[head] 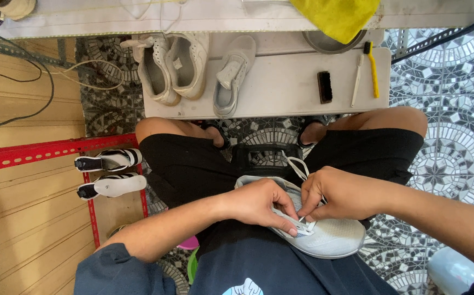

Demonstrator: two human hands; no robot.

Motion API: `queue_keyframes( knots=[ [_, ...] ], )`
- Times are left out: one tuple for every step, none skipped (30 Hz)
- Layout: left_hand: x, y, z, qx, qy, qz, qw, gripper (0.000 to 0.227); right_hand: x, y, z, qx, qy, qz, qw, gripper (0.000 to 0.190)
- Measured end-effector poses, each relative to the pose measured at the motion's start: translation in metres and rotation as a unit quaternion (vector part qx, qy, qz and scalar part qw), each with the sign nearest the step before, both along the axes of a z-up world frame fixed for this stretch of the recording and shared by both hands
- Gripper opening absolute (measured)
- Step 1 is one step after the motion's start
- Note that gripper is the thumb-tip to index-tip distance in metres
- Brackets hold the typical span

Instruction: The person laces a pair of white sneakers by hand. They thread the laces through the eyelets, pull them tight, and tie a knot. The person works on one shoe at a time while sitting on a low stool in front of a shoe rack.

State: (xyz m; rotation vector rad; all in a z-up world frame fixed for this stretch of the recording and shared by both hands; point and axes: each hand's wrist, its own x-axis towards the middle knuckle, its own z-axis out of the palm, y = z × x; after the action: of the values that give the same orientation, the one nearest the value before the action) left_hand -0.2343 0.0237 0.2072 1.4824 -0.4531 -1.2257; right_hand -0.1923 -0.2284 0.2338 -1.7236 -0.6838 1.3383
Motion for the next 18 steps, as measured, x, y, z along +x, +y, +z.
queue_keyframes(
  knots=[
    [-0.001, 0.0, 0.0, 0.001, -0.003, 0.001, 1.0, 0.03, 0.0, 0.001, 0.0, 0.0, -0.004, -0.003, 1.0, 0.015],
    [0.001, 0.001, 0.002, 0.001, -0.003, 0.002, 1.0, 0.03, 0.001, 0.002, 0.0, 0.0, -0.004, -0.002, 1.0, 0.015],
    [0.002, 0.002, 0.004, 0.004, -0.004, 0.006, 1.0, 0.03, 0.002, 0.003, 0.001, 0.007, -0.026, -0.011, 1.0, 0.015],
    [0.003, 0.002, 0.006, 0.008, -0.005, 0.01, 1.0, 0.029, 0.003, 0.004, 0.002, 0.015, -0.047, -0.019, 0.999, 0.014],
    [0.002, 0.002, 0.006, 0.008, -0.005, 0.01, 1.0, 0.029, 0.002, 0.004, 0.003, 0.015, -0.047, -0.018, 0.999, 0.014],
    [0.001, 0.002, 0.005, 0.008, -0.005, 0.011, 1.0, 0.029, 0.002, 0.005, 0.005, 0.021, -0.061, -0.012, 0.998, 0.014],
    [0.0, 0.002, 0.005, 0.007, -0.006, 0.011, 1.0, 0.029, 0.001, 0.005, 0.006, 0.027, -0.075, -0.006, 0.997, 0.013],
    [-0.001, 0.003, 0.005, 0.007, -0.004, 0.011, 1.0, 0.029, 0.002, 0.006, 0.01, 0.027, -0.074, -0.006, 0.997, 0.013],
    [-0.002, 0.003, 0.006, 0.011, -0.006, 0.011, 1.0, 0.027, 0.002, 0.007, 0.013, 0.024, -0.072, 0.006, 0.997, 0.013],
    [-0.002, 0.004, 0.006, 0.014, -0.009, 0.011, 1.0, 0.026, 0.002, 0.008, 0.016, 0.022, -0.071, 0.016, 0.997, 0.013],
    [-0.002, 0.004, 0.009, 0.014, -0.008, 0.01, 1.0, 0.026, 0.003, 0.007, 0.016, 0.022, -0.07, 0.015, 0.997, 0.013],
    [-0.001, 0.004, 0.011, 0.016, -0.006, 0.012, 1.0, 0.024, 0.004, 0.007, 0.016, 0.019, -0.049, 0.012, 0.999, 0.014],
    [0.0, 0.004, 0.014, 0.019, -0.004, 0.014, 1.0, 0.023, 0.005, 0.006, 0.015, 0.017, -0.027, 0.009, 0.999, 0.015],
    [0.0, 0.003, 0.015, 0.018, -0.004, 0.014, 1.0, 0.023, 0.004, 0.005, 0.013, 0.017, -0.027, 0.009, 0.999, 0.015],
    [-0.001, 0.003, 0.015, 0.024, -0.007, 0.02, 0.999, 0.024, 0.004, 0.004, 0.011, 0.004, -0.01, -0.004, 1.0, 0.015],
    [-0.001, 0.002, 0.015, 0.029, -0.01, 0.028, 0.999, 0.025, 0.004, 0.003, 0.009, -0.009, 0.006, -0.017, 1.0, 0.016],
    [-0.003, 0.001, 0.012, 0.029, -0.011, 0.028, 0.999, 0.025, 0.002, 0.002, 0.007, -0.009, 0.006, -0.016, 1.0, 0.016],
    [-0.006, 0.0, 0.009, 0.029, -0.017, 0.028, 0.999, 0.025, 0.0, 0.001, 0.005, -0.019, 0.016, -0.026, 0.999, 0.016]
  ],
)
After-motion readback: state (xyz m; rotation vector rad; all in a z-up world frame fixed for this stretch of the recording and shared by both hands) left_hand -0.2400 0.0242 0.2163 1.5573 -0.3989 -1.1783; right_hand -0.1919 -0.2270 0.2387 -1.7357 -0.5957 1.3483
